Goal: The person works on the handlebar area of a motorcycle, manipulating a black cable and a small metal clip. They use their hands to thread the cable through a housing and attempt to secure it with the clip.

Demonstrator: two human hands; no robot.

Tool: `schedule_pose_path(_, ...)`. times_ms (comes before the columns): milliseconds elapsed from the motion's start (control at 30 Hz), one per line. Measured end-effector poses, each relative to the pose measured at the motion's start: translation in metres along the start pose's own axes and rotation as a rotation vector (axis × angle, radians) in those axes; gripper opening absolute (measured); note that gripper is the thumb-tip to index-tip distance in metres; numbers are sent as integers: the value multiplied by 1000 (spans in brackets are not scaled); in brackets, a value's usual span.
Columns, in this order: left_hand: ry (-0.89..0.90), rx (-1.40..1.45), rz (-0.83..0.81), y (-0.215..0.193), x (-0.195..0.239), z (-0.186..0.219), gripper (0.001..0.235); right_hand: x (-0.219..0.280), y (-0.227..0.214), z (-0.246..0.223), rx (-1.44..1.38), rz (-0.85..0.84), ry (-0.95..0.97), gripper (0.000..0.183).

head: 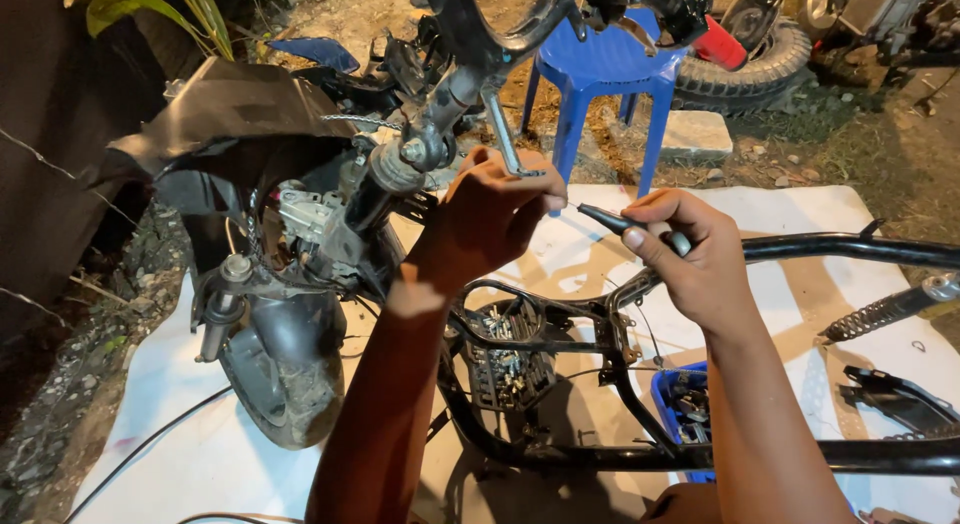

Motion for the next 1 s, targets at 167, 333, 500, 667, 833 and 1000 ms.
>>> schedule_pose_path(167,-39,-141,-2,-14,-1,16,9,-3,-2,8,-65,-51,67,14)
schedule_pose_path(333,-53,-170,13,-17,-1,24,5,-8,8,-10,-33,-129,181,18)
schedule_pose_path(500,-60,-192,-21,-14,-3,29,4,-11,28,-22,96,-249,86,26)
schedule_pose_path(667,-48,-167,9,-15,-1,29,5,-12,44,-38,250,-238,73,22)
schedule_pose_path(833,-91,-173,-50,-13,-1,29,7,-11,42,-40,299,-141,29,21)
schedule_pose_path(1000,-83,-228,-15,-7,-5,35,10,-5,41,-43,292,-88,-105,17)
Point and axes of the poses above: each hand's wrist, its own x-axis away from the middle knuckle, its own y-axis out of the palm, z = x × y, the point moved 2 cm from there along -x, towards the middle knuckle, and after that the axes turned 3 degrees about y, right-handed, at the moved point
